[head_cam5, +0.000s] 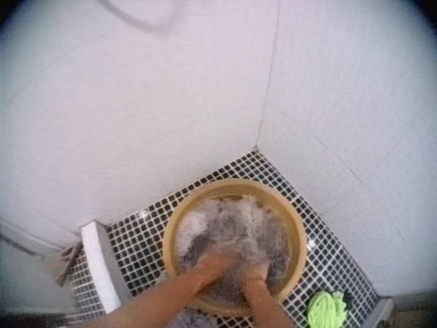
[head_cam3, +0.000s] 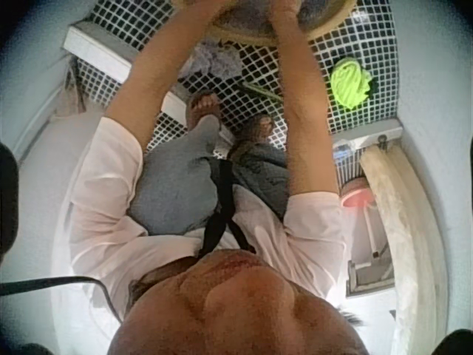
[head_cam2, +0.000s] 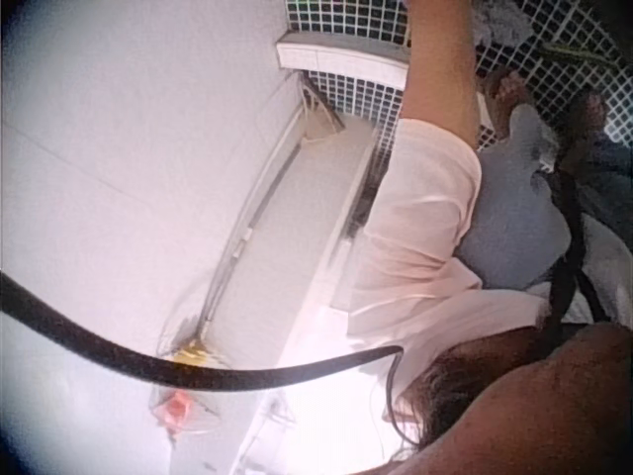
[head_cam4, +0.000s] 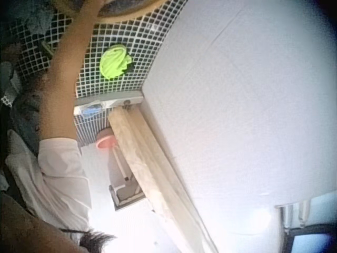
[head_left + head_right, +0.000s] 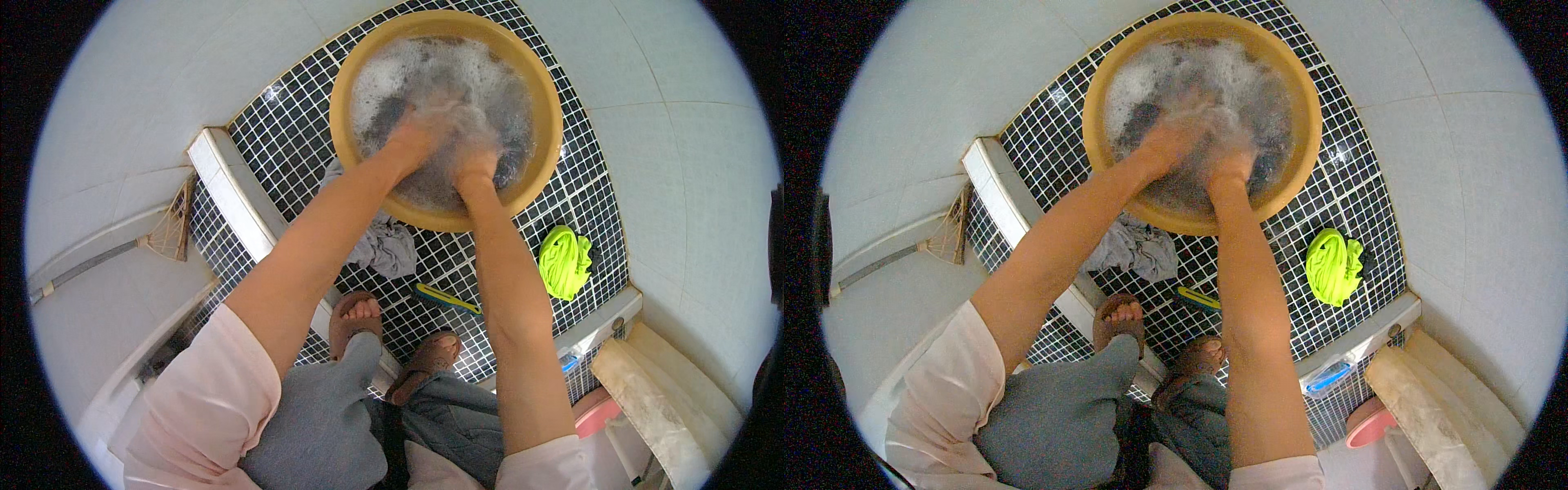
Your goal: The person hand-washes several garments in a yellow basin under running water. They scrub and rinse a neon green item, a black garment, and a grey cloth, then place them in the basin and briefly scrub the tiled floor with a brush.
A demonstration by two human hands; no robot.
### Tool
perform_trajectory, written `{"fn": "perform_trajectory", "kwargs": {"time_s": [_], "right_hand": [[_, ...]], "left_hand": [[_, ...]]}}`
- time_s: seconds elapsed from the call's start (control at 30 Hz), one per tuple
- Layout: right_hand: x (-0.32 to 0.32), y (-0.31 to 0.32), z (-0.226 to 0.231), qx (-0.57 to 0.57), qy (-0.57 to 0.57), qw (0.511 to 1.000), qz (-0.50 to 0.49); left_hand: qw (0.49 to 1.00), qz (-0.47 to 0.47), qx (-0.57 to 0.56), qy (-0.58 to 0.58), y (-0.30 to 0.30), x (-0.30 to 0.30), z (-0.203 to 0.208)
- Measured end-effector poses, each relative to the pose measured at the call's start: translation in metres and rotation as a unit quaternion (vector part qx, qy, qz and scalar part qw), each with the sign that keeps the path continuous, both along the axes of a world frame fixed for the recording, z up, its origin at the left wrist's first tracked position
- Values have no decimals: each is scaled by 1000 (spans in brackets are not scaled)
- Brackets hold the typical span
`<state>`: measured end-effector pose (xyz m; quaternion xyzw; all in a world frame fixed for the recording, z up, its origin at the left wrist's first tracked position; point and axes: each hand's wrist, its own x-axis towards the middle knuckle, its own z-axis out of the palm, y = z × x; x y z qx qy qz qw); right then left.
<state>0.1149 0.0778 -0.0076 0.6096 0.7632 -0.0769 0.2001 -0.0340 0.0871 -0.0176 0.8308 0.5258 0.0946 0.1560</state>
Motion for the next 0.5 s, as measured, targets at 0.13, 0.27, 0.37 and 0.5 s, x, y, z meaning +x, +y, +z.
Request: {"fn": "perform_trajectory", "kwargs": {"time_s": [0.13,0.27,0.37,0.5], "right_hand": [[-4,-10,-2,94,62,993,-29],[-13,-16,-2,4,148,986,-81],[-19,-23,9,0,20,1000,21],[-6,-22,54,-153,95,980,80]], "left_hand": [[996,6,-53,-72,0,8,-16],[999,-40,7,0,-1,12,-2],[997,-71,38,0,-25,-3,19],[990,-100,-77,61,-49,-23,48]]}}
